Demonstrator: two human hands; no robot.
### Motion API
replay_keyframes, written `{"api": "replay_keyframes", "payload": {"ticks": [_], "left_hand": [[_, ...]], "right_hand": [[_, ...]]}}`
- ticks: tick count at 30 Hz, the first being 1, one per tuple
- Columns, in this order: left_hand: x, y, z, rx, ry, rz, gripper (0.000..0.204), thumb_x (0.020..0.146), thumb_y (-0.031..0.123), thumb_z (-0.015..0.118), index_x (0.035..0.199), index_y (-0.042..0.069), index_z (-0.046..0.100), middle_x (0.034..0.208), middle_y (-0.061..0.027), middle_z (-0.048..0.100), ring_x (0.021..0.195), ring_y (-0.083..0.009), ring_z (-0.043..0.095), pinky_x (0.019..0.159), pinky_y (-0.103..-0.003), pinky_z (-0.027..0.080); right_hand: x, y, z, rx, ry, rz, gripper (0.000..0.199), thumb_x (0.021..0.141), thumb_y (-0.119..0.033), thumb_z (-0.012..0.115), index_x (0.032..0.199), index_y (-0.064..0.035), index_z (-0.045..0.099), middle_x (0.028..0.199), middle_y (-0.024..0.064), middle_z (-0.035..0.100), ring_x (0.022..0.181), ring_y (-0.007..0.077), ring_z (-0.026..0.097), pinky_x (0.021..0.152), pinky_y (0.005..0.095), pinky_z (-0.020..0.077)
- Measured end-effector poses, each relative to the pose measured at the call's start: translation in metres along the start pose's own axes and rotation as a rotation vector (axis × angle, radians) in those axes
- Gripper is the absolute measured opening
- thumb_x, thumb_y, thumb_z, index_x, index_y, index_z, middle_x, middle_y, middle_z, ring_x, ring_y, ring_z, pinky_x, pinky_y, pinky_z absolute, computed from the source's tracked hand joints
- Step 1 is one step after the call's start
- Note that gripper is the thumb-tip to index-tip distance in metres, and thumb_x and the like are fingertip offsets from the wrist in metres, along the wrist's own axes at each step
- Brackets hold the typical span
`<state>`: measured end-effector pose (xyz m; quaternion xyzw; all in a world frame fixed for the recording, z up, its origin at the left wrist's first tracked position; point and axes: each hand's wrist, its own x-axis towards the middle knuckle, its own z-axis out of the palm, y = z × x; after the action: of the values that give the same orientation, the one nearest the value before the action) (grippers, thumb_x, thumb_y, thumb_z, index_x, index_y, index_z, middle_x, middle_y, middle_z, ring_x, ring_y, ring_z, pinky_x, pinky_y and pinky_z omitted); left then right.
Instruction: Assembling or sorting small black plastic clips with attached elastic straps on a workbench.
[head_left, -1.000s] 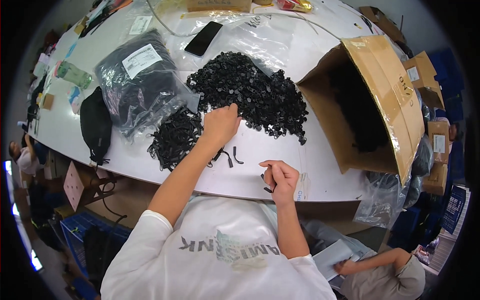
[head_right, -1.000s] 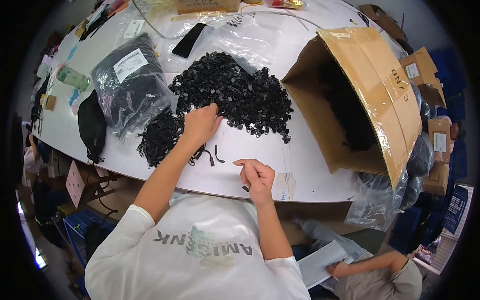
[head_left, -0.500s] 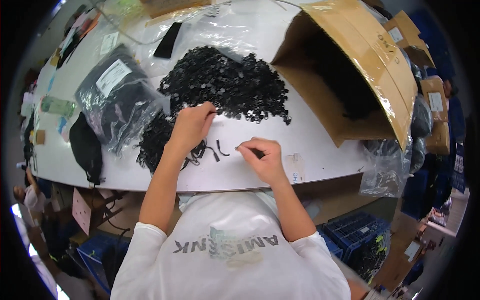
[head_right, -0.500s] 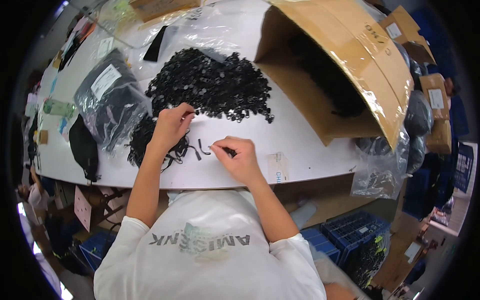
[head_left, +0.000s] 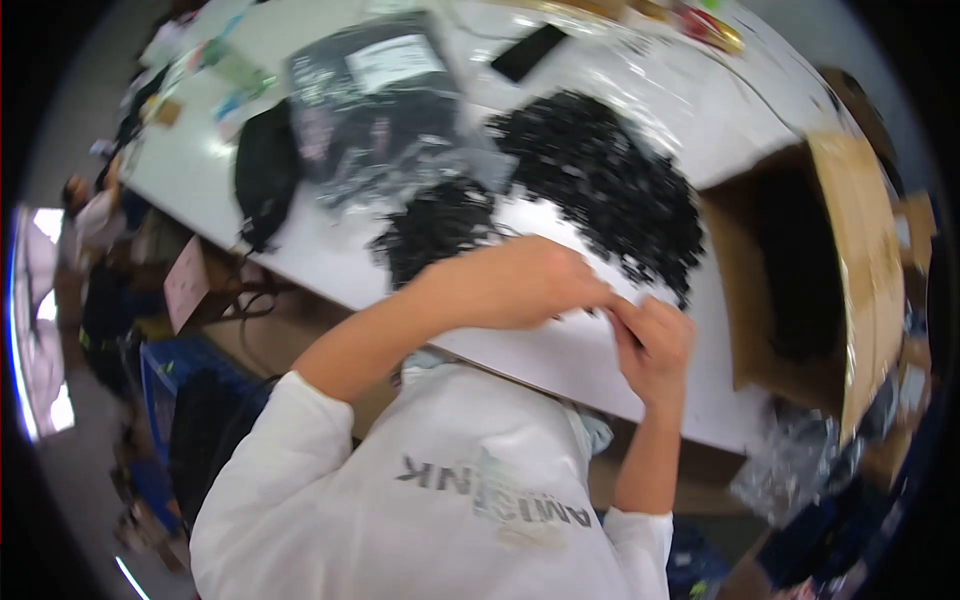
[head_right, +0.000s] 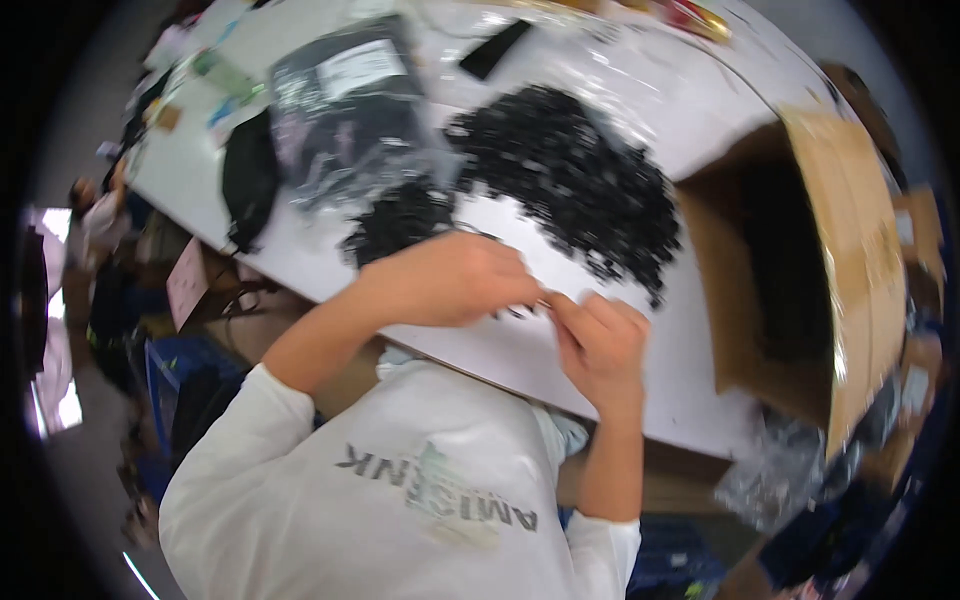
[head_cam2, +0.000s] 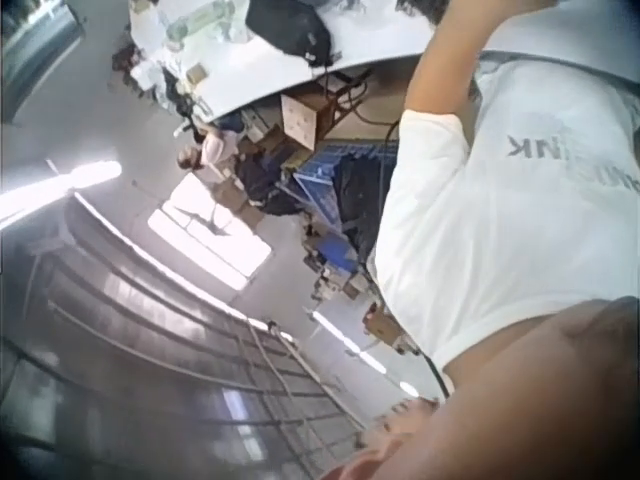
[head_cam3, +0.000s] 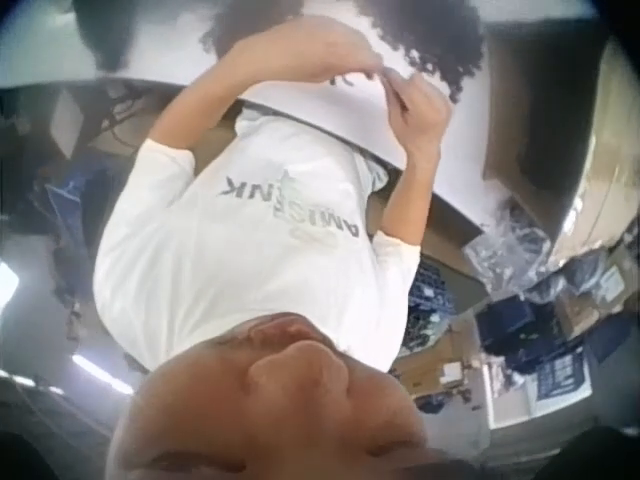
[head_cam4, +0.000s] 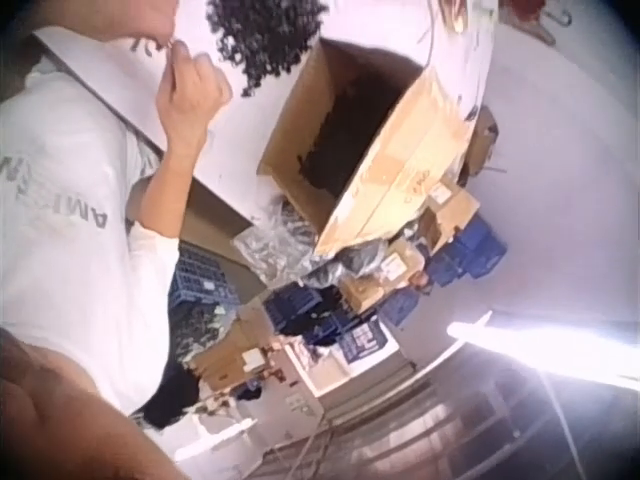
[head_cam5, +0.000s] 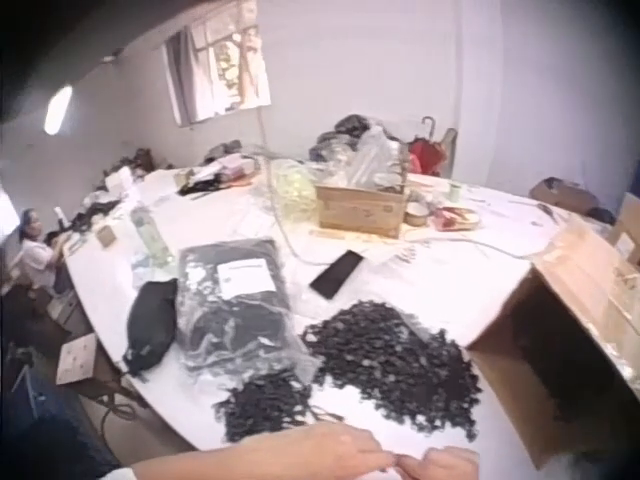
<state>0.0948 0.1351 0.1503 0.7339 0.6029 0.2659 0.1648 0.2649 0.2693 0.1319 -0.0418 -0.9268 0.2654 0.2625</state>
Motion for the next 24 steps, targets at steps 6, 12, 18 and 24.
{"api": "replay_keyframes", "payload": {"ticks": [6, 12, 18, 24], "left_hand": [[-0.008, 0.018, -0.007, 0.064, 0.014, 0.031, 0.011, 0.079, 0.011, 0.055, 0.087, 0.007, 0.060, 0.072, -0.0071, 0.060, 0.075, -0.0264, 0.062, 0.065, -0.037, 0.051], [-0.012, 0.030, -0.011, 0.173, 0.033, 0.146, 0.010, 0.075, 0.013, 0.058, 0.077, 0.005, 0.064, 0.064, -0.0116, 0.063, 0.062, -0.0308, 0.064, 0.054, -0.041, 0.049], [-0.014, 0.037, -0.013, 0.322, 0.031, 0.100, 0.006, 0.073, 0.014, 0.061, 0.073, 0.008, 0.060, 0.063, -0.0029, 0.060, 0.065, -0.0208, 0.062, 0.058, -0.033, 0.046], [-0.013, 0.033, -0.003, 0.316, 0.026, 0.078, 0.008, 0.073, 0.015, 0.062, 0.068, 0.008, 0.060, 0.061, -0.0017, 0.060, 0.062, -0.0203, 0.061, 0.056, -0.031, 0.044]], "right_hand": [[0.000, -0.009, -0.003, 0.068, -0.100, -0.125, 0.015, 0.063, 0.002, 0.071, 0.072, -0.0048, 0.062, 0.055, 0.0068, 0.038, 0.047, 0.0242, 0.040, 0.045, 0.0353, 0.0265], [-0.002, 0.001, -0.004, 0.362, -0.210, -0.096, 0.012, 0.058, 0.004, 0.065, 0.063, -0.0035, 0.056, 0.051, 0.0059, 0.034, 0.043, 0.0227, 0.033, 0.044, 0.0338, 0.0219], [-0.003, 0.003, 0.000, 0.446, -0.167, 0.007, 0.013, 0.058, 0.000, 0.060, 0.070, 0.0009, 0.064, 0.050, 0.0044, 0.035, 0.040, 0.0145, 0.032, 0.043, 0.0279, 0.0210], [-0.011, 0.002, 0.005, 0.510, -0.179, 0.083, 0.011, 0.063, 0.002, 0.060, 0.072, 0.0025, 0.064, 0.050, 0.0053, 0.040, 0.042, 0.0138, 0.035, 0.043, 0.0273, 0.0227]]}}
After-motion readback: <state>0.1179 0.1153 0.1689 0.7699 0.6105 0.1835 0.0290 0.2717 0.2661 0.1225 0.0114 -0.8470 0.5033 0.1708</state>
